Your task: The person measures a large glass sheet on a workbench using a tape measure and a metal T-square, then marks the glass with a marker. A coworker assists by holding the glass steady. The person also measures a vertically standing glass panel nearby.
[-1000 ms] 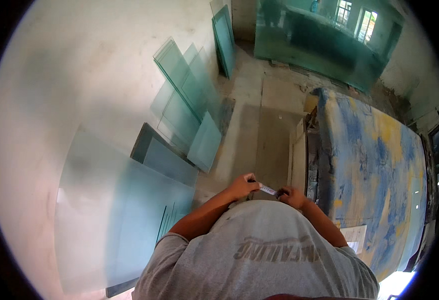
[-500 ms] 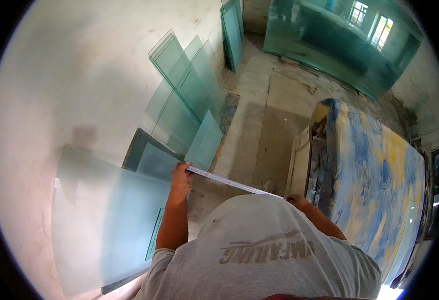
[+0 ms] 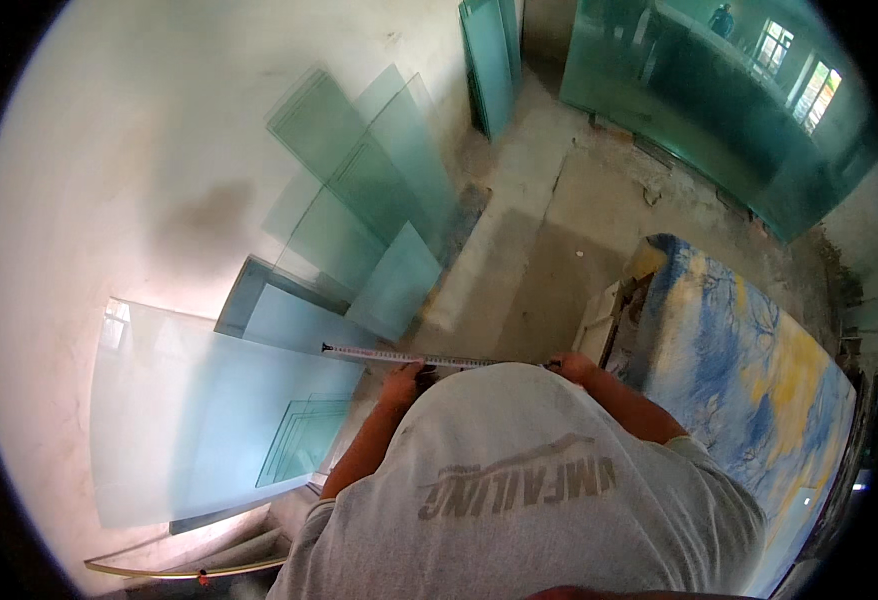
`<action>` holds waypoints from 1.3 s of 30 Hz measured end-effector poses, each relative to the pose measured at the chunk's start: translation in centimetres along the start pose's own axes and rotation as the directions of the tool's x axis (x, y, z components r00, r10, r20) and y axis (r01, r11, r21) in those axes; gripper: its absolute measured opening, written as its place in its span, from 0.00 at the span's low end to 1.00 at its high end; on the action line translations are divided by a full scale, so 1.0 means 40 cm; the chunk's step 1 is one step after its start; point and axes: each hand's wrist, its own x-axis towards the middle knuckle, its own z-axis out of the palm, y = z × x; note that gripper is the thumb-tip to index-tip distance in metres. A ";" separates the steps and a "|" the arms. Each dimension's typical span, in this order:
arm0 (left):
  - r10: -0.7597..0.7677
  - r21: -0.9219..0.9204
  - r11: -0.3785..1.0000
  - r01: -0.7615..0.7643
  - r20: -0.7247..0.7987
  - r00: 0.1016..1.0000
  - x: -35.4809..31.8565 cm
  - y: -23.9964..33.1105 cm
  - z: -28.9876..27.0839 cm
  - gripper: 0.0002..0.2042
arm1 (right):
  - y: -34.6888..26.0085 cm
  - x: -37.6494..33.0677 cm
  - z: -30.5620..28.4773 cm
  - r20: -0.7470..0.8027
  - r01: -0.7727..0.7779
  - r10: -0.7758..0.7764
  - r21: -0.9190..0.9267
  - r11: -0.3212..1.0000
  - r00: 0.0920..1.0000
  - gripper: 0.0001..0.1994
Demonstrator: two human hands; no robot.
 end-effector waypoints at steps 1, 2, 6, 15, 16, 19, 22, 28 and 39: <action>0.147 0.285 0.946 -0.152 0.038 0.988 0.016 -0.036 0.003 0.12 | -0.001 0.003 -0.024 0.039 -0.013 0.013 -0.011 1.000 0.999 0.19; 0.294 0.580 0.763 -0.284 0.079 0.952 0.031 -0.069 0.010 0.13 | -0.031 0.004 -0.068 0.074 -0.028 0.029 -0.025 0.999 0.997 0.19; 0.408 0.528 0.783 -0.327 -0.040 0.912 0.094 -0.113 0.039 0.13 | -0.066 0.015 -0.180 0.059 0.045 -0.042 -0.052 0.998 0.997 0.19; 0.051 -0.169 0.972 -0.162 -0.520 0.853 0.276 0.020 -0.021 0.08 | 0.042 0.265 -0.277 0.038 0.189 -0.197 0.153 0.970 0.980 0.18; -0.097 -0.297 0.953 -0.067 -0.506 0.857 0.330 0.072 -0.027 0.08 | 0.081 0.310 -0.295 0.020 0.235 -0.249 0.270 0.934 0.968 0.19; -0.289 -0.515 0.857 0.023 -0.443 0.849 0.432 0.072 -0.088 0.08 | 0.030 0.424 -0.419 0.221 0.007 0.031 -0.171 0.985 0.975 0.23; -0.332 -0.532 0.841 0.104 -0.354 0.874 0.560 0.124 -0.071 0.07 | 0.099 0.515 -0.476 0.093 0.027 -0.011 -0.171 0.985 0.996 0.23; -0.253 -0.496 0.868 0.026 -0.397 0.882 0.623 0.222 -0.113 0.08 | -0.115 0.659 -0.629 0.143 -0.005 0.059 -0.353 0.936 0.988 0.22; -0.452 -0.703 0.700 -0.126 -0.573 0.683 0.489 -0.017 -0.092 0.10 | -0.315 1.046 -0.694 0.579 0.456 -0.168 -0.396 0.797 0.798 0.21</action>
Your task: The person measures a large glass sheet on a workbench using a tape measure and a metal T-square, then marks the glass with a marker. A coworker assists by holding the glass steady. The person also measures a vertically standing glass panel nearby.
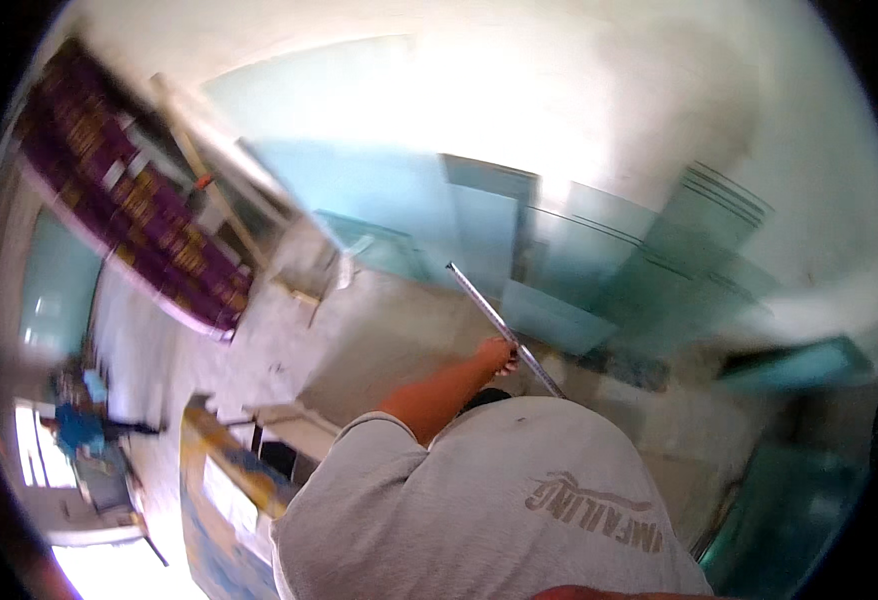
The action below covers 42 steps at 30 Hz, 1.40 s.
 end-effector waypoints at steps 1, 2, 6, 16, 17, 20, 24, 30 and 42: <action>0.049 -0.018 0.999 -0.049 -0.016 0.999 -0.030 -0.042 -0.036 0.10 | -0.007 0.027 -0.027 0.030 0.031 -0.031 -0.025 0.999 0.999 0.21; 0.094 -0.029 0.995 -0.095 -0.026 0.995 -0.065 -0.076 -0.058 0.10 | -0.017 0.052 -0.056 0.062 0.061 -0.058 -0.050 0.997 0.996 0.21; -0.008 -0.408 0.910 -0.079 -0.208 0.978 -0.204 -0.261 -0.106 0.10 | -0.053 0.120 -0.139 0.167 0.201 -0.178 -0.135 0.970 0.970 0.21; -0.222 -0.611 0.779 -0.137 -0.474 0.852 -0.345 -0.447 0.155 0.07 | 0.127 0.238 -0.209 0.282 0.502 -0.424 -0.323 0.803 0.861 0.20; -0.184 -0.583 0.802 -0.127 -0.444 0.877 -0.345 -0.426 0.170 0.07 | 0.154 0.207 -0.222 0.297 0.476 -0.396 -0.282 0.833 0.869 0.21; 0.050 -0.330 0.930 -0.160 -0.316 0.947 -0.335 -0.341 0.195 0.07 | 0.228 0.131 -0.212 0.256 0.391 -0.320 -0.308 0.868 0.912 0.22; 0.618 0.711 0.378 -0.593 0.283 0.734 -0.310 -0.253 0.144 0.10 | 0.312 0.026 -0.131 0.007 0.369 -0.401 -0.402 0.838 0.916 0.25; 0.316 0.420 0.779 -0.467 0.380 0.869 -0.214 -0.256 0.017 0.13 | 0.232 -0.010 0.079 0.041 0.113 -0.117 0.097 0.989 0.992 0.17; 0.149 0.393 0.736 -0.550 0.699 0.699 -0.240 -0.084 0.514 0.10 | 0.280 -0.448 0.468 -0.166 0.010 0.125 0.639 0.769 0.978 0.19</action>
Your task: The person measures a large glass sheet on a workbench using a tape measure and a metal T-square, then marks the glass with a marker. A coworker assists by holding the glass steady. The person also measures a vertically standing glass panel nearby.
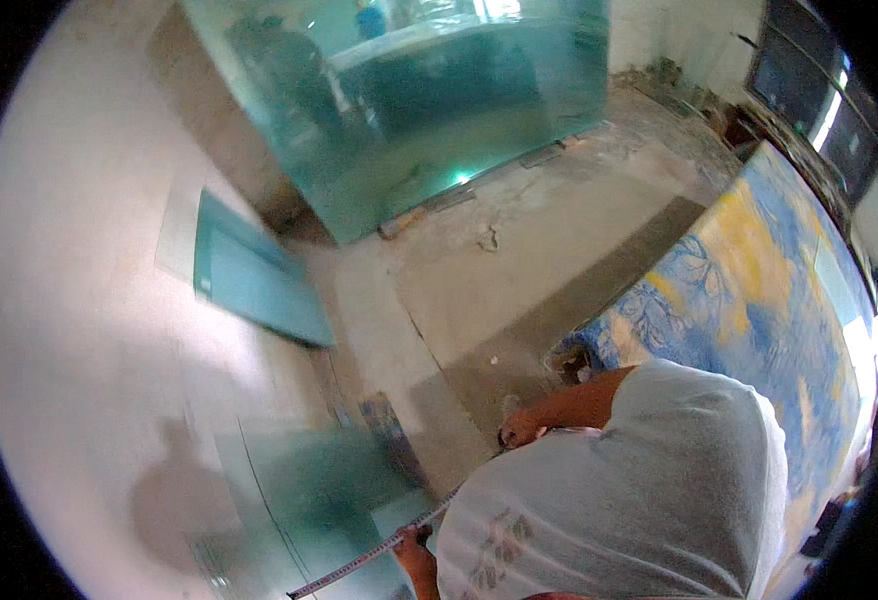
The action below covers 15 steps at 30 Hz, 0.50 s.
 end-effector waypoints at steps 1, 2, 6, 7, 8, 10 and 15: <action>0.009 -0.003 1.000 -0.009 0.028 1.000 0.040 0.053 0.063 0.11 | 0.085 0.046 0.039 -0.107 0.029 -0.032 -0.024 0.999 0.994 0.19; 0.018 -0.010 1.000 -0.018 0.043 0.999 0.080 0.089 0.119 0.11 | 0.140 0.067 0.034 -0.202 0.056 -0.068 -0.061 0.997 0.977 0.20; 0.084 0.109 0.991 -0.075 -0.083 0.993 0.294 0.086 0.249 0.13 | 0.080 -0.068 -0.127 -0.353 -0.009 0.003 -0.015 1.000 0.936 0.21; 0.114 0.191 0.975 -0.117 0.025 0.993 0.344 0.136 0.279 0.13 | 0.051 -0.105 -0.168 -0.409 -0.027 0.024 0.000 1.000 0.912 0.21; 0.130 0.274 0.948 -0.163 0.136 0.982 0.378 0.189 0.324 0.12 | 0.060 -0.135 -0.194 -0.460 -0.042 0.048 0.023 0.999 0.886 0.21; 0.151 0.348 0.907 -0.237 0.255 0.955 0.447 0.254 0.430 0.11 | 0.160 -0.103 -0.230 -0.511 -0.006 0.049 0.085 0.996 0.858 0.20; 0.070 0.153 0.981 -0.116 0.276 0.959 0.520 0.377 0.743 0.11 | 0.293 -0.113 -0.368 -0.556 -0.089 0.148 0.131 0.987 0.818 0.18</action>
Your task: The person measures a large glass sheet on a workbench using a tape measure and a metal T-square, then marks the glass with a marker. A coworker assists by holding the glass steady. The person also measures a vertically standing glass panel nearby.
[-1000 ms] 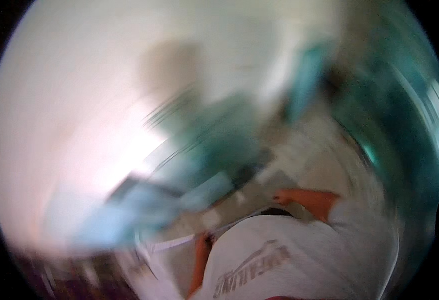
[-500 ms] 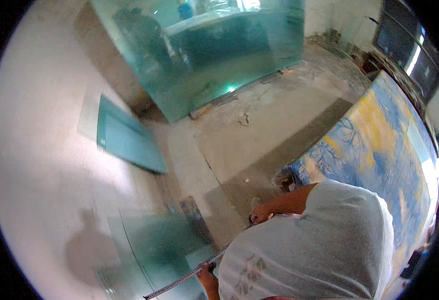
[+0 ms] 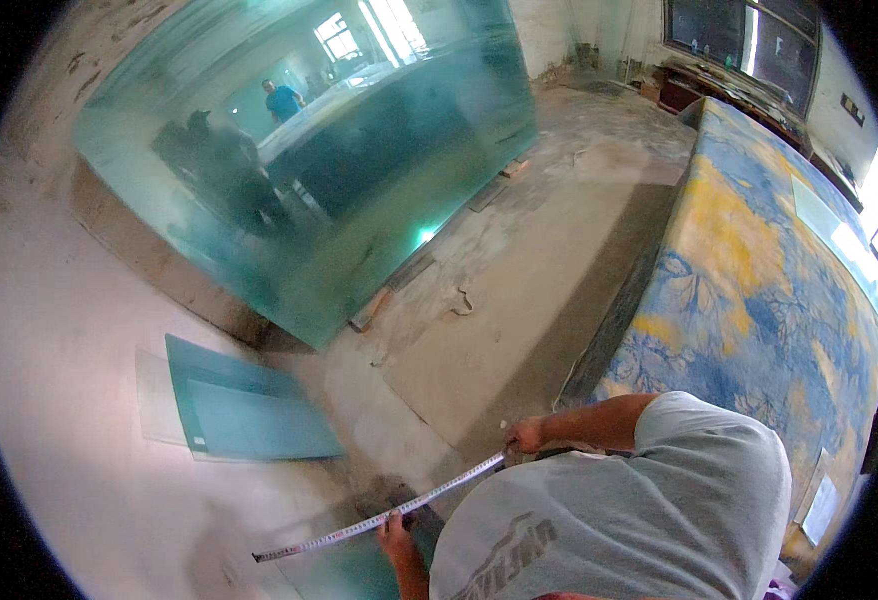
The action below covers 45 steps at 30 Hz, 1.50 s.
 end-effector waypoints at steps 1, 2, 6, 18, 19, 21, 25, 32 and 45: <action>0.009 0.053 0.999 -0.011 0.037 0.999 0.025 0.003 0.020 0.11 | 0.015 0.001 -0.033 -0.008 -0.022 0.022 0.048 0.999 1.000 0.18; 0.017 0.106 0.994 -0.025 0.077 0.997 0.058 0.004 0.041 0.12 | 0.012 -0.011 -0.081 -0.017 -0.044 0.046 0.096 0.994 0.999 0.18; 0.065 0.278 0.953 -0.123 0.208 0.976 0.176 0.047 0.135 0.13 | -0.051 -0.079 -0.233 -0.097 -0.012 0.030 0.184 0.983 0.995 0.18; -0.196 0.323 0.945 -0.047 0.678 0.708 0.755 0.214 0.379 0.13 | -0.041 0.174 -0.407 -0.257 -0.244 0.371 0.418 0.875 0.892 0.22; -0.216 0.363 0.928 -0.080 0.701 0.680 0.793 0.253 0.404 0.13 | -0.082 0.182 -0.467 -0.264 -0.286 0.419 0.422 0.860 0.869 0.21; -0.269 0.444 0.882 -0.160 0.752 0.602 0.839 0.371 0.464 0.13 | -0.048 0.287 -0.517 -0.192 -0.244 0.546 0.741 0.625 0.816 0.21; -0.210 0.404 0.857 -0.320 0.841 0.499 1.022 0.392 0.511 0.18 | -0.219 0.418 -0.748 -0.373 0.149 0.509 0.892 0.426 0.776 0.14; -0.135 0.314 0.806 -0.502 0.923 0.362 1.148 0.450 0.761 0.31 | -0.271 0.561 -0.964 -0.408 0.213 0.334 0.845 0.491 0.850 0.16; -0.327 0.652 0.394 -0.648 0.758 0.564 1.613 0.516 0.893 0.16 | 0.121 0.759 -1.428 -0.352 0.283 0.596 0.936 0.211 0.721 0.18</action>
